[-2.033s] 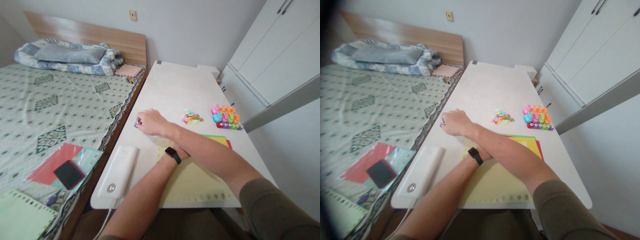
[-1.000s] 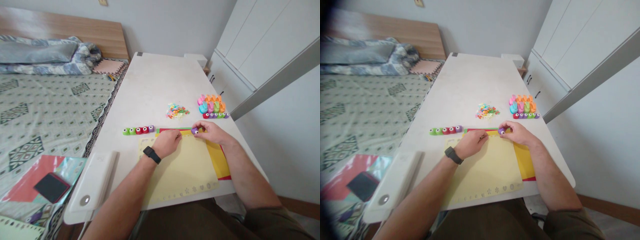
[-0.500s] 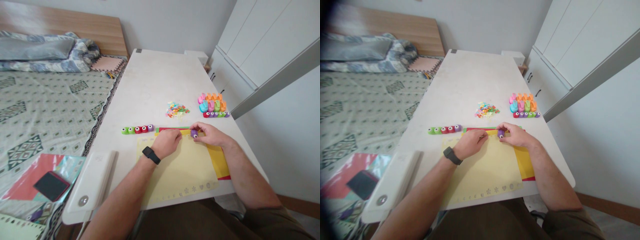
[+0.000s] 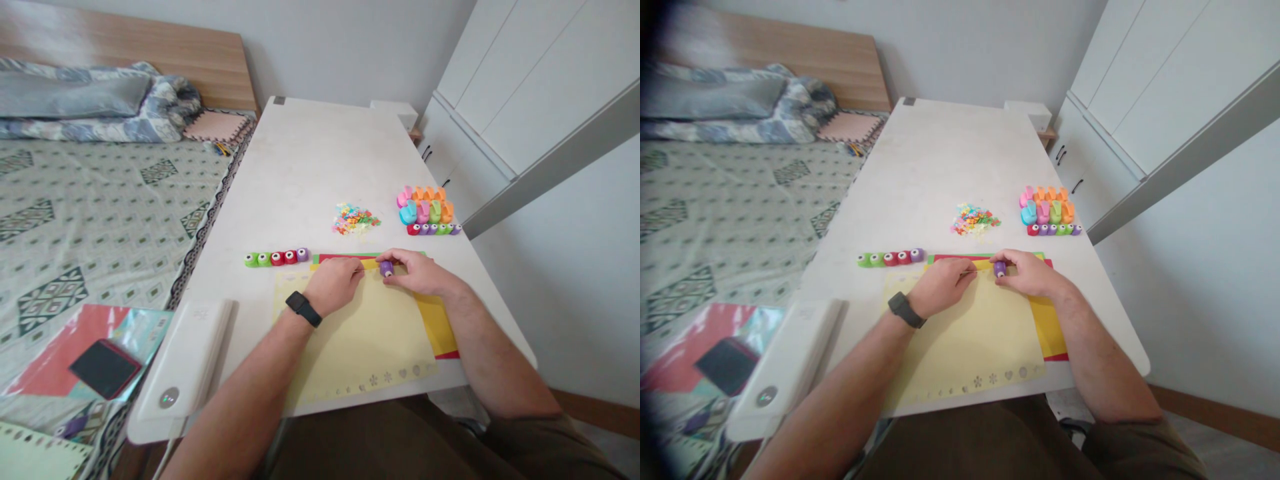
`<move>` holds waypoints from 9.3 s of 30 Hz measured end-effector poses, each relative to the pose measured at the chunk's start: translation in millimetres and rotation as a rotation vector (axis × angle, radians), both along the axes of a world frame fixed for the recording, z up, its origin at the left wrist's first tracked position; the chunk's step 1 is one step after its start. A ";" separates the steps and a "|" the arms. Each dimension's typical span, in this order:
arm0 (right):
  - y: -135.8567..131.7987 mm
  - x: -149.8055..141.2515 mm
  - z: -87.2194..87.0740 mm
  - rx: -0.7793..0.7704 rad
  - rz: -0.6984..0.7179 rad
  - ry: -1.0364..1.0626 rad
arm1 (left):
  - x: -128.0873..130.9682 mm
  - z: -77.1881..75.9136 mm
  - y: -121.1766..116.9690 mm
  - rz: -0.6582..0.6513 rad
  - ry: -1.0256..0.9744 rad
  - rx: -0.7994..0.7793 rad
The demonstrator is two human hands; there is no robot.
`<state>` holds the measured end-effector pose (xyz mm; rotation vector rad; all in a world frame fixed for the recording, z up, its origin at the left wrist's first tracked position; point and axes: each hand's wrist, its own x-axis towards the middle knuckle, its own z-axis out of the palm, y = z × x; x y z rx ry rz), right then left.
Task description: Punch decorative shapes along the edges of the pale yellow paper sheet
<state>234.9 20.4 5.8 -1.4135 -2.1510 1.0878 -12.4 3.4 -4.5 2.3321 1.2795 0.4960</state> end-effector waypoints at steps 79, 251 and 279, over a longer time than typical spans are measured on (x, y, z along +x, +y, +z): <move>-4.9 2.2 -0.3 0.114 -0.041 0.025 | 1.3 9.4 -2.9 -0.005 -0.009 -0.004; 80.2 -34.3 -21.0 0.395 -0.184 -0.362 | -2.3 3.8 -4.0 0.026 0.002 0.012; 80.9 -25.4 -22.8 0.393 -0.273 -0.317 | -1.6 1.6 -3.2 0.030 0.033 0.028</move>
